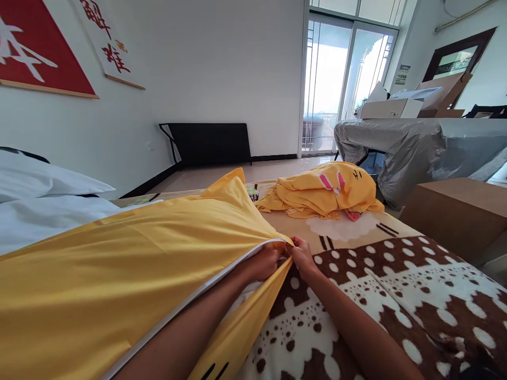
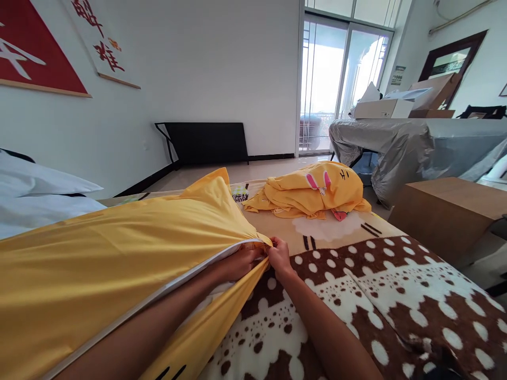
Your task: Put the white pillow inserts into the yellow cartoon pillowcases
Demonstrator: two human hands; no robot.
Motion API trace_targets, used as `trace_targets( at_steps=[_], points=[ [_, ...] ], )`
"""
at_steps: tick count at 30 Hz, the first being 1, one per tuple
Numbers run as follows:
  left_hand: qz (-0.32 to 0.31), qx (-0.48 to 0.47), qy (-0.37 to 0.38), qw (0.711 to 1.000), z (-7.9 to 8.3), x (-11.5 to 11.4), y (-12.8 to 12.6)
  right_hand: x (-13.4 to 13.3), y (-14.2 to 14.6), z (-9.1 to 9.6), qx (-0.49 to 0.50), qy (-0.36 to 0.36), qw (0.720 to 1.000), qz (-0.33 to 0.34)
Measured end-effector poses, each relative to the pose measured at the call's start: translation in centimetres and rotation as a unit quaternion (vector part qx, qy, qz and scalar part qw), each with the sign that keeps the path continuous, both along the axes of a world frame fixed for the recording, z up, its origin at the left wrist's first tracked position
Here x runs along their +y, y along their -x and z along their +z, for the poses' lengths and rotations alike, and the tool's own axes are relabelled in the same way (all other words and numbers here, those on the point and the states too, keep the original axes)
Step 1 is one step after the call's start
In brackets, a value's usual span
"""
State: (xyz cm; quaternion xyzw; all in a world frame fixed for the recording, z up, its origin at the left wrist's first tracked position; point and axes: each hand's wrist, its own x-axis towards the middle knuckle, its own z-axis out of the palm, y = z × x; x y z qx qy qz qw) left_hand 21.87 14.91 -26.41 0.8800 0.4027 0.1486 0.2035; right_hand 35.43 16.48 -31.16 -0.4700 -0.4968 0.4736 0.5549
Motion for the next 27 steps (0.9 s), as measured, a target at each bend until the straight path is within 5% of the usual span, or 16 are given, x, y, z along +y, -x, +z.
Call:
trace_targets(
  at_steps=[10,27],
  points=[
    [0.014,-0.110,-0.002,0.994,0.2,-0.1,0.1,-0.3,-0.2,0.7,0.056,0.004,0.998,0.010],
    [0.044,-0.053,-0.031,0.997,-0.1,-0.6,-0.9,-0.1,0.0,0.1,0.066,-0.022,0.997,0.021]
  ],
)
